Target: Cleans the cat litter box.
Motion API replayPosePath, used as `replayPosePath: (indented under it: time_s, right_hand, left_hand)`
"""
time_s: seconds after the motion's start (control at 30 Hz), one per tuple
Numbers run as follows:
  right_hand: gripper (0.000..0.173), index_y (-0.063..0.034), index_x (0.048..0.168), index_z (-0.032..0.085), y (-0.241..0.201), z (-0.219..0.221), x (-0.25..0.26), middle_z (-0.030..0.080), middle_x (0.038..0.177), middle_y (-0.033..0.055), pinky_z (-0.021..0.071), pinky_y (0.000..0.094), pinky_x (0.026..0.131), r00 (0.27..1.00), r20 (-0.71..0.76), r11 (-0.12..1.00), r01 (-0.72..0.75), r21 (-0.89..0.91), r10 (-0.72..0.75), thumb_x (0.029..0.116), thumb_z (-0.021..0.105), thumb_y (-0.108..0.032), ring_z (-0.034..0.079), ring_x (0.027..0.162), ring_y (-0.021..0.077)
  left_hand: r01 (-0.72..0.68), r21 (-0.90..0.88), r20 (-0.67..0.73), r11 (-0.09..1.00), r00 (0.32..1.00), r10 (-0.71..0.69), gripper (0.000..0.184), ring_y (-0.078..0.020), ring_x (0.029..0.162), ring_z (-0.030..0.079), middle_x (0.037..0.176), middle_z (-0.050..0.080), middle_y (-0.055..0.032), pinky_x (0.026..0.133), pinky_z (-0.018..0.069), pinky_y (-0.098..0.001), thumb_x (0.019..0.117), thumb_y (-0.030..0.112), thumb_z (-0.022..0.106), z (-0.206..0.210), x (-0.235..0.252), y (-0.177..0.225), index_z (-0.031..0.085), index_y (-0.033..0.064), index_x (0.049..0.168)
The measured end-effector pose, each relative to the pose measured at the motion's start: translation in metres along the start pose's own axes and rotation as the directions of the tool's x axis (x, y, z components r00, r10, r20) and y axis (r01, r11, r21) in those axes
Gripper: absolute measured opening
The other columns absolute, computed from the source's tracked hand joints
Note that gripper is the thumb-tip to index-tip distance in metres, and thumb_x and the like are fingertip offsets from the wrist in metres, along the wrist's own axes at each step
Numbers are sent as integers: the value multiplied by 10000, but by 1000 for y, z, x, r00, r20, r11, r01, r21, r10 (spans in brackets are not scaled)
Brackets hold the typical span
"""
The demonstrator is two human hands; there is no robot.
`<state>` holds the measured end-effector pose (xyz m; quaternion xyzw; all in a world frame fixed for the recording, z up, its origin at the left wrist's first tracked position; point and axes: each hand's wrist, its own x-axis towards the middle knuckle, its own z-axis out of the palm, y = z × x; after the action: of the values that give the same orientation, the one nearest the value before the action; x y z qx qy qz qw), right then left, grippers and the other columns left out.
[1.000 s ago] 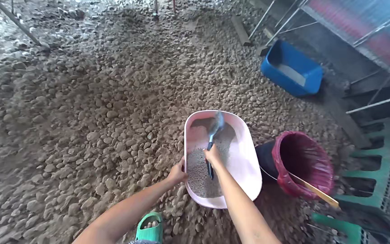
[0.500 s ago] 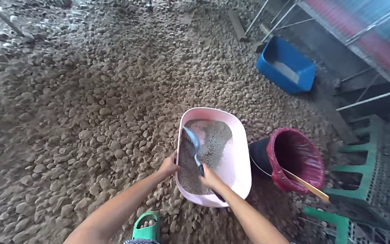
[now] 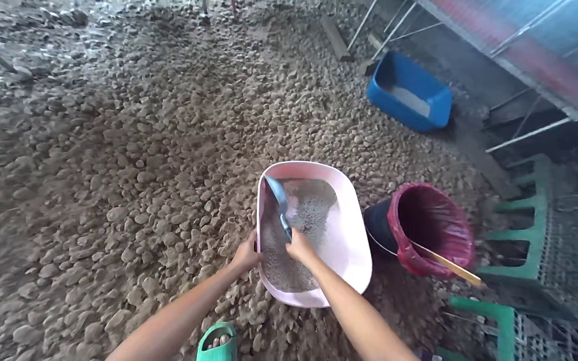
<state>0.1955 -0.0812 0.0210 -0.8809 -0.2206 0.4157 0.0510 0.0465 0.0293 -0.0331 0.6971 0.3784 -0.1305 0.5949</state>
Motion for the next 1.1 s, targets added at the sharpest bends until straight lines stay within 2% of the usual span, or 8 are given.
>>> replayPosePath:
  time_s: [0.17,0.3,0.37,0.43,0.57,0.67,0.9,1.1]
  right_hand:
    - [487,-62,1389,597,47,-54,-14,619,1344,233,493,631,992,964,-232,984,-153,-95,128,929,699,-184,600,1250,420]
    - [513,-63,1351,642,148,-69,-34,206,1655,300,329,714,1114,918,-368,978,-191,-79,150,861,781,-129,257,1497,525]
    - [492,28,1307,639,177,-67,-24,88,1675,324,394,636,1110,918,-371,988,-153,-9,139,839,776,-33,344,1457,524]
    - [439,112,1245,635,172,-59,-14,223,1614,374,460,558,1077,931,-358,997,-51,65,71,833,756,21,495,1343,500]
    - [434,132,1220,637,99,-16,-26,430,1506,336,464,549,1097,935,-350,981,120,155,-59,812,749,36,518,1331,456]
    - [463,115,1261,625,56,1,-57,471,1472,324,469,514,1082,937,-282,929,279,244,-207,815,725,42,541,1304,428]
    - [566,123,1427,475,162,-59,-67,610,1255,372,454,622,1034,923,-379,978,16,210,66,904,671,31,603,1193,493]
    - [550,110,1427,470,56,-55,-67,649,1171,330,501,575,971,935,-333,958,199,206,-123,919,652,4,653,1089,440]
  left_hand:
    - [85,80,-21,993,996,-83,783,-433,1166,635,1263,643,-276,999,482,-620,973,229,660,0,11,-13,242,139,1629]
    - [58,-101,-50,993,997,-63,604,-450,1312,530,1433,521,-304,1084,409,-619,1053,232,570,-4,30,-6,335,78,1588]
    - [-28,-293,-57,956,998,12,583,-416,1366,488,1510,446,-291,1125,390,-569,1079,164,510,-4,27,1,277,43,1600]
    - [-74,-418,-81,905,996,43,571,-373,1342,519,1499,475,-274,1118,404,-534,1095,172,480,-14,18,5,262,50,1608]
    - [-114,-505,-293,856,955,-46,418,-215,1010,655,1214,636,-193,894,554,-413,1068,165,522,-98,19,-53,463,25,1457]
    - [9,-508,-338,861,918,-209,458,-240,1159,599,1380,559,-210,998,485,-434,1093,174,467,-153,-28,-49,394,68,1532]
    - [6,-609,-157,793,979,-128,476,-204,1071,634,1338,583,-186,917,528,-385,1117,201,410,-43,-60,36,331,93,1574]
    - [-137,-705,-347,695,923,-169,433,-174,1042,645,1283,612,-159,897,545,-365,1105,196,437,-110,-24,-64,397,60,1513]
